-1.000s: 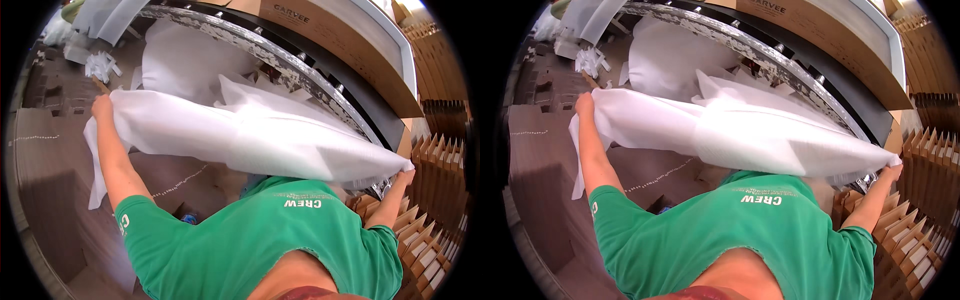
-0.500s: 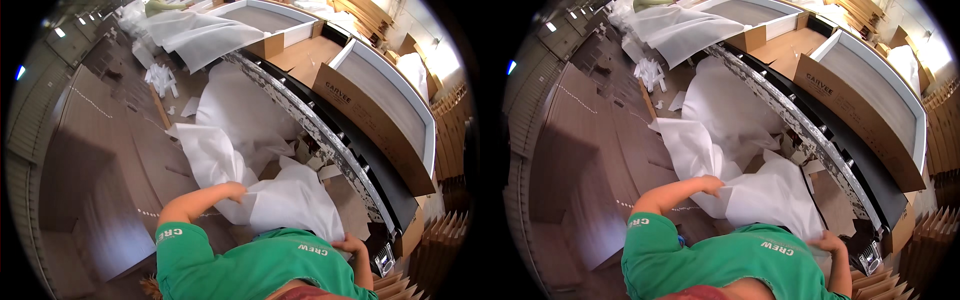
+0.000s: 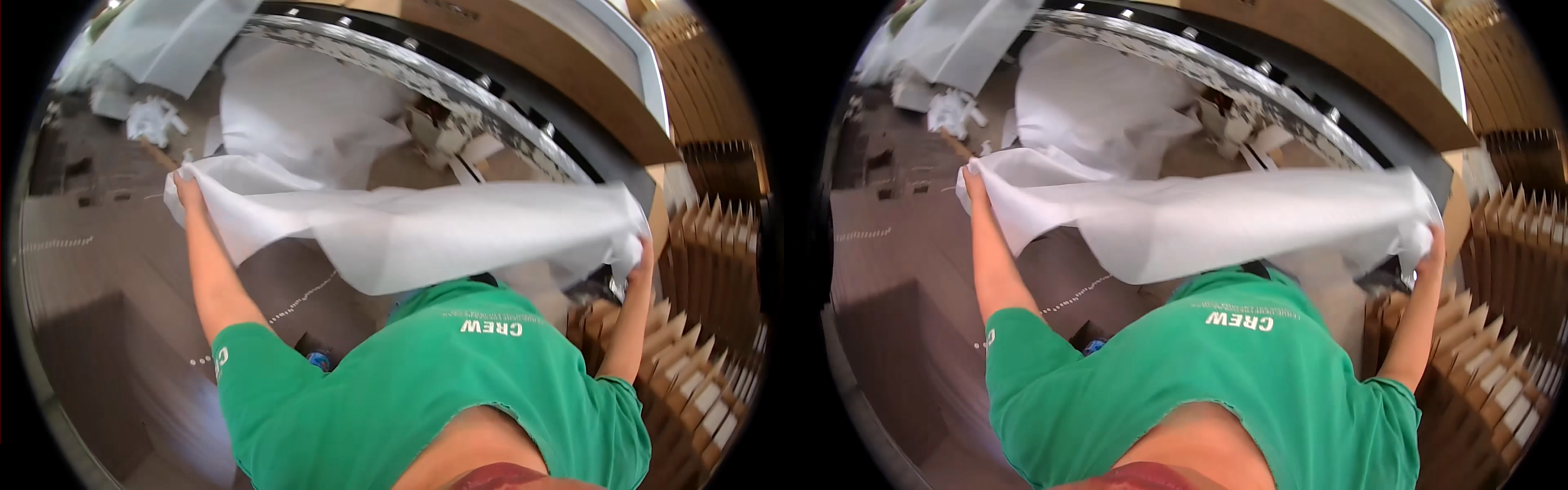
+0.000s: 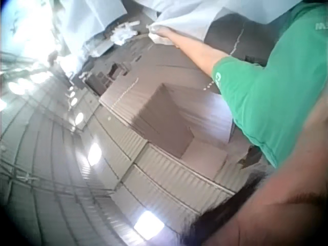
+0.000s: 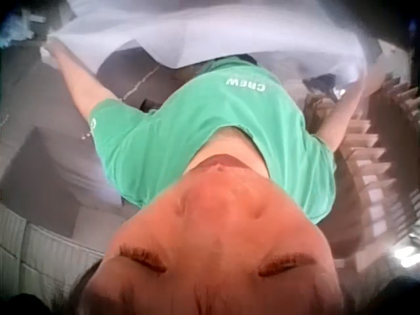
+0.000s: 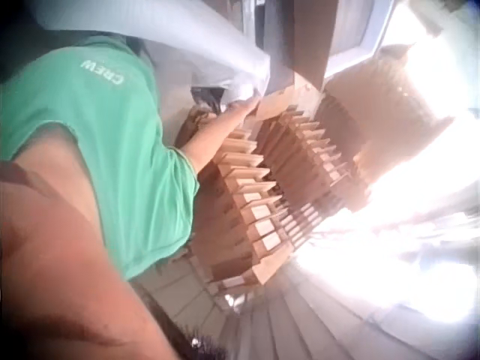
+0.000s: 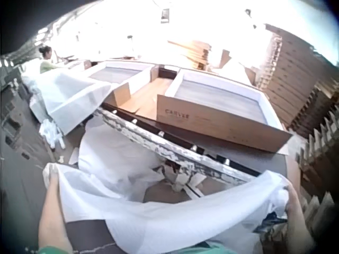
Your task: The person places a large wood-patterned panel into a white foam insert inside a cardboard box on a conveyor line and then covers the panel with a sheet of white protective foam.
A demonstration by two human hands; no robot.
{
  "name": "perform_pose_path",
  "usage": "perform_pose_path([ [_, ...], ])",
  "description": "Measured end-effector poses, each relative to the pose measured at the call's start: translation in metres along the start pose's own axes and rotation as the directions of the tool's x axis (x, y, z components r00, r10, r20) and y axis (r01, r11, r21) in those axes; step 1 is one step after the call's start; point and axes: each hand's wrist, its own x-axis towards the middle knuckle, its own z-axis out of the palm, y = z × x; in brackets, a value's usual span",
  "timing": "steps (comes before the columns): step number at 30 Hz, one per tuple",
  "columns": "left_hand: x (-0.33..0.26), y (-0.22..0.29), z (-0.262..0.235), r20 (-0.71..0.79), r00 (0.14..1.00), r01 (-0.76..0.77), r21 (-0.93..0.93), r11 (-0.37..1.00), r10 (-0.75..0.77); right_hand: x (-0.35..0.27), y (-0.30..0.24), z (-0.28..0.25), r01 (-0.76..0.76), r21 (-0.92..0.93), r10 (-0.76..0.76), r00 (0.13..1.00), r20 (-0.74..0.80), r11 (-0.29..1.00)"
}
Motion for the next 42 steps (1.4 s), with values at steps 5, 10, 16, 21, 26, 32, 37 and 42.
perform_pose_path([
  [5, -0.022, 0.034, 0.008, 0.738, 0.672, -0.187, 0.259, 0.948, -0.069, -0.111, -0.019, 0.148, -0.175, -0.153, 0.210, 0.944, 0.255, 0.973],
  [10, -0.145, 0.130, 0.016, 0.901, 0.387, -0.304, -0.076, 0.950, 0.196, -0.141, -0.049, 0.169, -0.073, -0.036, 0.081, 0.904, 0.420, 0.997],
  [16, -0.314, 0.103, 0.030, 0.984, -0.032, -0.557, 0.129, 0.820, -0.176, -0.125, -0.064, 0.161, 0.000, 0.096, -0.050, 0.854, 0.517, 0.995],
  [21, -0.397, 0.007, 0.128, 0.868, 0.337, 0.336, 0.251, 0.908, -0.364, -0.129, -0.080, 0.152, 0.100, 0.155, -0.173, 0.791, 0.587, 0.983],
  [26, -0.375, 0.042, 0.219, 0.909, 0.405, 0.652, -0.210, 0.729, -0.100, -0.136, -0.112, 0.139, 0.121, 0.103, -0.159, 0.803, 0.574, 0.987],
  [32, -0.324, 0.202, 0.178, 0.978, 0.146, 0.640, -0.208, 0.739, 0.148, -0.073, -0.138, 0.034, 0.176, -0.334, -0.134, 0.980, 0.146, 0.926],
  [37, -0.234, 0.222, 0.150, 0.816, 0.089, 0.903, -0.308, 0.300, 0.571, -0.010, -0.154, -0.038, 0.206, -0.265, -0.094, 0.920, 0.380, 0.942],
  [42, -0.330, 0.257, 0.124, 0.743, 0.407, 0.803, -0.568, 0.180, 0.531, 0.021, -0.149, -0.081, 0.370, 0.253, -0.444, 0.810, 0.383, 0.894],
])
